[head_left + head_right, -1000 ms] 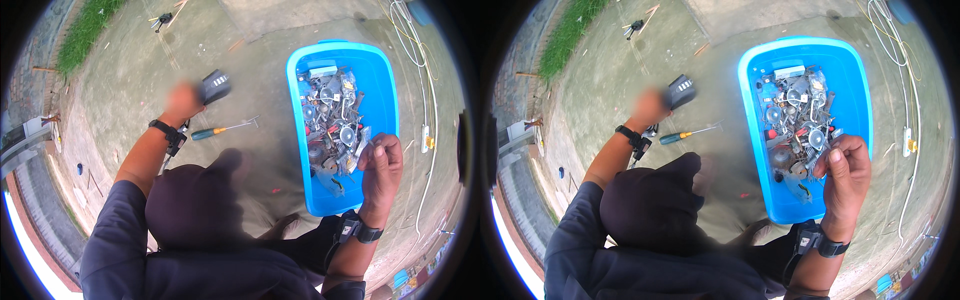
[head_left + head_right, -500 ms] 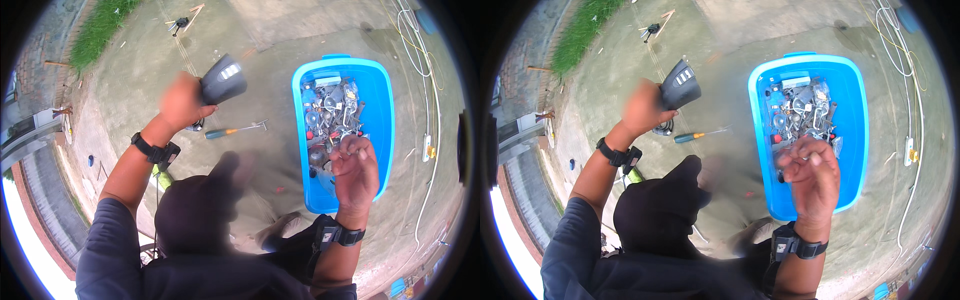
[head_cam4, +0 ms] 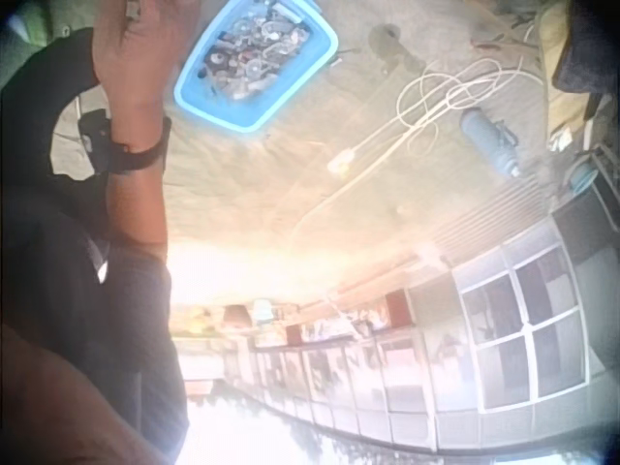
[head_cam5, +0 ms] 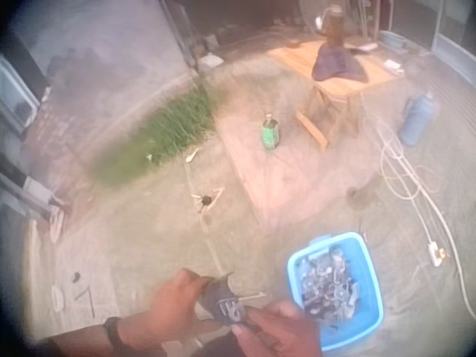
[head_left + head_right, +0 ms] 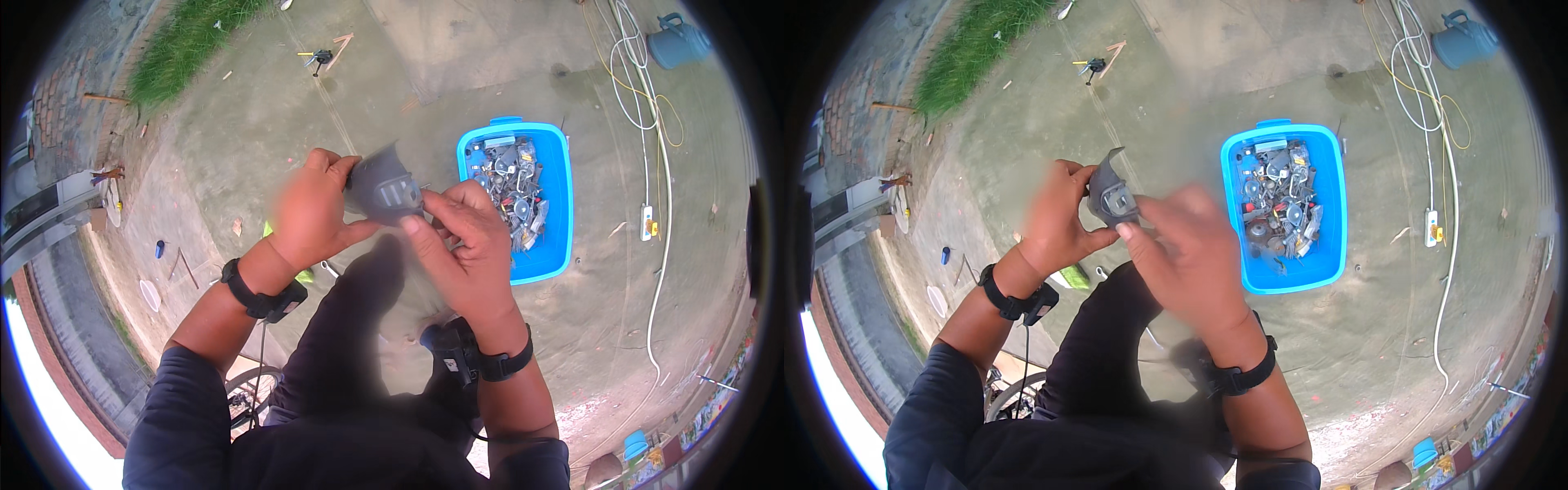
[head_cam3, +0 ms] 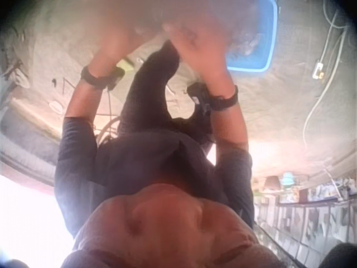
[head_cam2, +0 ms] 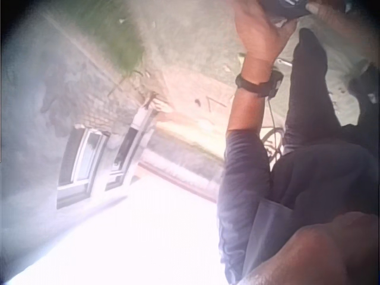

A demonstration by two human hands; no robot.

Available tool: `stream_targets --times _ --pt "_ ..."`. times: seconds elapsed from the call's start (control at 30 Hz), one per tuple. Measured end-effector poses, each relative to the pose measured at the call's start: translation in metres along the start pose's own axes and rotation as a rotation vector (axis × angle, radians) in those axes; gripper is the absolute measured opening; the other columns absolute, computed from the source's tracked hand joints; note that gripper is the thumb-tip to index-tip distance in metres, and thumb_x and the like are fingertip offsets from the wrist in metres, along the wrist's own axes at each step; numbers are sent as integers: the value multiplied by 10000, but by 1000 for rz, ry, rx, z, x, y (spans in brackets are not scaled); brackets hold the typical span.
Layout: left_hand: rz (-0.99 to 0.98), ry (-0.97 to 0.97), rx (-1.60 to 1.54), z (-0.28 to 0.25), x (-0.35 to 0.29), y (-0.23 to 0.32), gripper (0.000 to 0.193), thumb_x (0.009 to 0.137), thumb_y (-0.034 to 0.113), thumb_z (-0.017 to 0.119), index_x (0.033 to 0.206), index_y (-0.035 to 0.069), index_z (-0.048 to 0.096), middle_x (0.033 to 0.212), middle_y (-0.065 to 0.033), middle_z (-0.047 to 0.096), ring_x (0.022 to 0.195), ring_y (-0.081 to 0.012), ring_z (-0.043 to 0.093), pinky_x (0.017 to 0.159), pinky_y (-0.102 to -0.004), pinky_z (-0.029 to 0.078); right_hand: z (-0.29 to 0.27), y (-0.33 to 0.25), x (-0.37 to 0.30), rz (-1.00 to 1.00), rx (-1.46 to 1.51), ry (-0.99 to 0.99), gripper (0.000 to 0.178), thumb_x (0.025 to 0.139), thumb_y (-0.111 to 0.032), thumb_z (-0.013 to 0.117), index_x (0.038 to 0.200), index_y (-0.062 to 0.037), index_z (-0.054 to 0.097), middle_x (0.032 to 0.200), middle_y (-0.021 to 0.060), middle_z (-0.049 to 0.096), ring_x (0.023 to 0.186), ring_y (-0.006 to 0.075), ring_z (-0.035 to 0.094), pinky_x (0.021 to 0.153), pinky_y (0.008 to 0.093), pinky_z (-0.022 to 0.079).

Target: The person selects a bolt and washer from a bin, attaches a metal bracket to a plastic bicycle fender, and then mounts the assembly onto the front fork of a mountain bike using pliers and a cloth.

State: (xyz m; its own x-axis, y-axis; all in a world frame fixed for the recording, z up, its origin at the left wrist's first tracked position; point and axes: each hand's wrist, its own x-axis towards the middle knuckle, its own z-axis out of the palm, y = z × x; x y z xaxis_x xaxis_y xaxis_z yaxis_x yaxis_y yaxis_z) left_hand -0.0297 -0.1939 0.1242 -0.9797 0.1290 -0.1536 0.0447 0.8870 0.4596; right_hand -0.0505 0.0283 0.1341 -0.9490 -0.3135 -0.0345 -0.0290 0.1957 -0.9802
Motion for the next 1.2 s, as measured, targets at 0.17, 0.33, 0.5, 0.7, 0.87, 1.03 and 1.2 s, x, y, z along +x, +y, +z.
stream_targets --times 0.17,0.33,0.5,0.7,0.87,1.03,1.2 --pt "-110 -39 -153 -83 -32 44 609 746 252 852 1232 -6 592 1083 -104 539 891 -230 604 764 -337 513 -11 -94 4 -256 -407 41 260 724 -86 776 978 -50 736 753 56 532 660 205 537 566 302 440" --pt "-239 -207 -1204 -173 -71 90 191 976 110 615 1127 -5 625 984 -25 517 871 -109 540 780 -277 467 -17 -177 2 -432 -645 71 264 696 -104 746 952 -129 686 751 50 505 664 250 551 546 369 461" --pt "-168 -75 -1162 -222 -89 130 136 971 92 608 1064 -2 636 981 -60 583 893 -158 560 808 -297 458 -20 -241 -11 -526 -743 6 304 678 -80 773 976 -108 722 735 38 502 654 231 551 542 354 454" --pt "-124 90 -1051 -248 -132 172 128 970 83 597 1052 -5 640 932 -79 574 854 -181 553 783 -308 455 -33 -289 -39 -640 -713 -34 323 716 -158 768 1031 -121 705 755 42 503 676 239 551 557 362 458" --pt "-150 240 -1019 -251 -186 210 145 972 86 592 1070 -6 647 926 -71 573 849 -167 551 776 -297 453 -66 -327 -82 -647 -645 -139 388 706 -221 816 1065 -109 719 771 43 525 697 238 555 573 354 460" --pt "-176 349 -1059 -257 -236 253 175 973 94 590 1103 -1 658 931 -64 577 850 -153 554 779 -292 455 -110 -345 -121 -558 -474 -159 436 679 -257 852 1065 -98 729 775 51 536 696 231 561 585 337 460" --pt "-186 357 -1075 -265 -277 276 172 977 93 586 1104 2 658 956 -53 578 852 -143 559 771 -286 461 -112 -368 -146 -673 -486 -296 448 663 -247 855 1071 -109 732 781 51 539 695 238 559 580 345 448"
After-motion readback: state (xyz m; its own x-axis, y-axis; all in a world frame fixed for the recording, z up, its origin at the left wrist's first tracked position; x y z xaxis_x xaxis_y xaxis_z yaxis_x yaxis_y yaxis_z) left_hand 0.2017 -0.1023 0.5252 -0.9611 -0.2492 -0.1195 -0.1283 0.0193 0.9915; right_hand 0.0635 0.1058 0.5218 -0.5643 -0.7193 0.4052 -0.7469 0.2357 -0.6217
